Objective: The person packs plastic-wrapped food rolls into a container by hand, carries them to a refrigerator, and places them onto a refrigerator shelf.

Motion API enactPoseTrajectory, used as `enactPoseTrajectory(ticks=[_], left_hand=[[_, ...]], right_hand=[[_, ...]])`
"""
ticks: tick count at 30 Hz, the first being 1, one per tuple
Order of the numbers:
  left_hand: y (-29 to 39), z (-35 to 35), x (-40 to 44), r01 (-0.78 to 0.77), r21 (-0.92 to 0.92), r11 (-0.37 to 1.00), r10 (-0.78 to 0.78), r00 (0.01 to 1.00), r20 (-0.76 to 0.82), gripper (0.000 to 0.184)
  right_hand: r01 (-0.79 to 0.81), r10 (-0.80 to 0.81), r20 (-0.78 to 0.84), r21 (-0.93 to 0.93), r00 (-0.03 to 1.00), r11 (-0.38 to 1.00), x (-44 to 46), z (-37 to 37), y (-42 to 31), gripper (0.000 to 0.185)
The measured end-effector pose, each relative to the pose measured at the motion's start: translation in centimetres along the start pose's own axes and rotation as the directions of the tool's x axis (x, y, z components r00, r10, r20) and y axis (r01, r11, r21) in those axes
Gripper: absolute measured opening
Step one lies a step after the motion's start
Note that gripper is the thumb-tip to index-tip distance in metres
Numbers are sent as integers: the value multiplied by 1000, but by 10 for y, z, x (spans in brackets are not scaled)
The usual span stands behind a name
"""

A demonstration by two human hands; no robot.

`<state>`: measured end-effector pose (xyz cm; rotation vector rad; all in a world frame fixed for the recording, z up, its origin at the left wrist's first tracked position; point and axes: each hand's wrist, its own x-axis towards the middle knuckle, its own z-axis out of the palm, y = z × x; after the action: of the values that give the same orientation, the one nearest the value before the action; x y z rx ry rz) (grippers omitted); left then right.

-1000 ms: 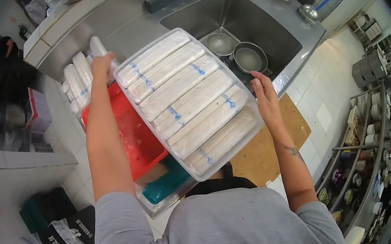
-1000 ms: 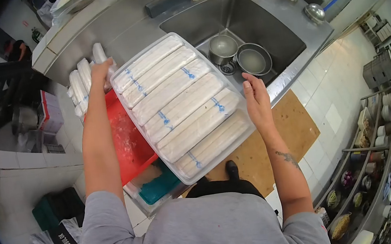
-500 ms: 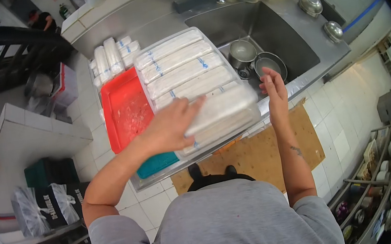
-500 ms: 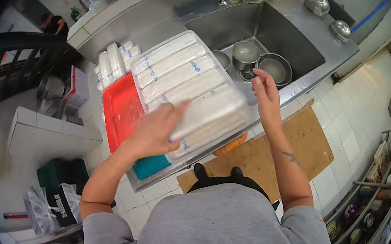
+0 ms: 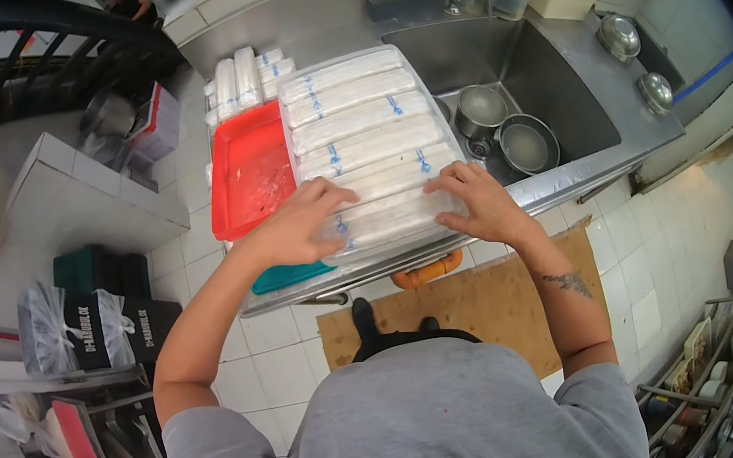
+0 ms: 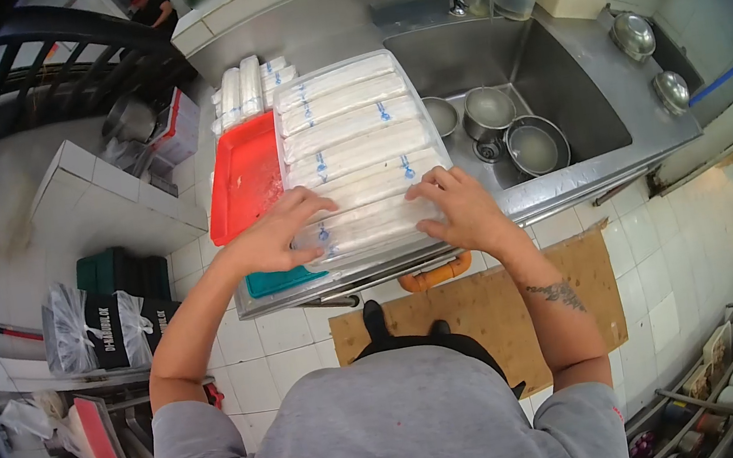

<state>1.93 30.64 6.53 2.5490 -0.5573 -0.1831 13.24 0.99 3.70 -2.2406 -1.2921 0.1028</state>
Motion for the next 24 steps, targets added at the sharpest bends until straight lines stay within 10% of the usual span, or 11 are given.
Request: enactPoseTrajectory(ticks=[11, 16, 19, 21, 24], left_hand=[[15, 27, -15, 163, -34, 986, -166, 979, -115, 36], [15, 37, -14, 120, 75, 990, -103, 974, -204, 30], [-33, 30, -24, 220, 24, 975, -167, 804, -571, 28], [-62, 11, -43, 586, 100, 804, -307, 554, -774, 26], [-129, 5, -78, 893, -2, 451, -621, 312, -719, 30]], right_hand=[[-86, 58, 143, 192, 988, 978, 11, -8, -1, 32], [25, -11, -240, 54, 971, 998, 18, -4, -9, 43], [-21, -47, -257, -256, 965, 966, 28, 9, -4, 54], [-83, 30, -173, -309, 984, 947, 30, 34, 16, 55], [-140, 129, -55, -384, 990, 912, 33, 37, 16, 59]])
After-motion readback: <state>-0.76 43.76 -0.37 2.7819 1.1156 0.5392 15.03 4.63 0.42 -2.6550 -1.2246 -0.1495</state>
